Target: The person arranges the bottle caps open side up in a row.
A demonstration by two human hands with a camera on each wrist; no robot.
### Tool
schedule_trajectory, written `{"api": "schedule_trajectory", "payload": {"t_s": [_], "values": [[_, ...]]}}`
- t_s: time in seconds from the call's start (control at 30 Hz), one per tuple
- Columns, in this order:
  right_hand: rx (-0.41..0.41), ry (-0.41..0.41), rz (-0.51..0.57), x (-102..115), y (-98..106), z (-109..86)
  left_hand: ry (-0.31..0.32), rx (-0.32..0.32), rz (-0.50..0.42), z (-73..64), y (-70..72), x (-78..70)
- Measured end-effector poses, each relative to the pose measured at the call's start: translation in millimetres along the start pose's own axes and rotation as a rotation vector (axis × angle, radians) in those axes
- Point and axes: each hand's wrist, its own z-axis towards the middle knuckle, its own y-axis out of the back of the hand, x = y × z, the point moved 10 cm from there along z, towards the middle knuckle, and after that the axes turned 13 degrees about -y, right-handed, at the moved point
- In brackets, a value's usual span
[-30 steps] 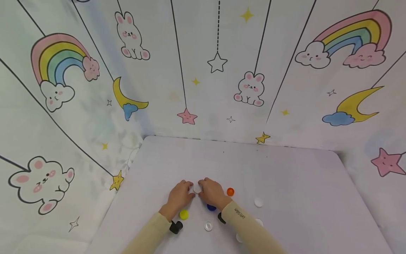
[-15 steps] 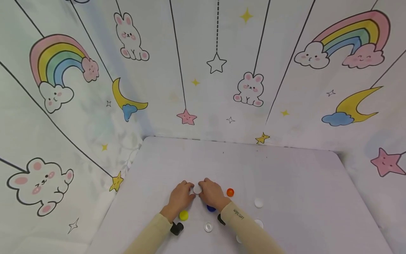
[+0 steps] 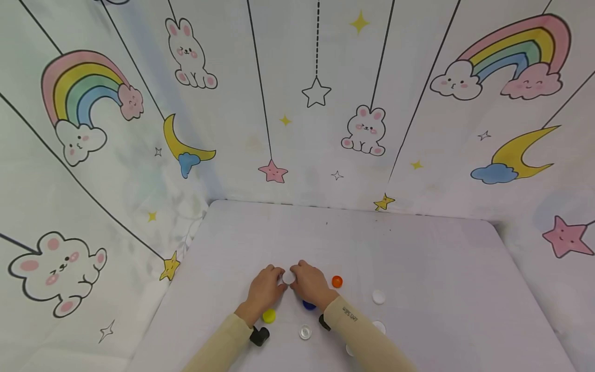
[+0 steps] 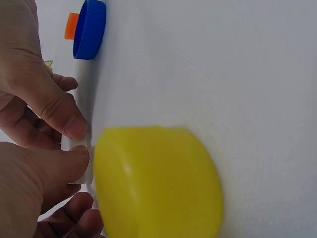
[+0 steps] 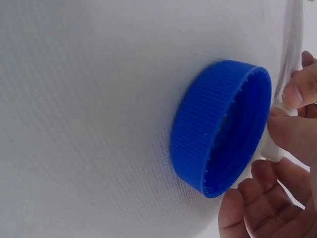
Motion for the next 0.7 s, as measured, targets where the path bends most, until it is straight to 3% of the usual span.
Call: {"api": "schedule_trajectory", "payload": {"t_s": [0.43,0.7], "values": [[-0.047,-0.005,0.067,5,31,-3.1,0.0,-0.076,-0.027,5.2,26.5,-8.0],[-0.083,0.053,0.087,12,45,-10.1,-0.001,-0.095,-0.049,3.9,34.5,-12.1]]}}
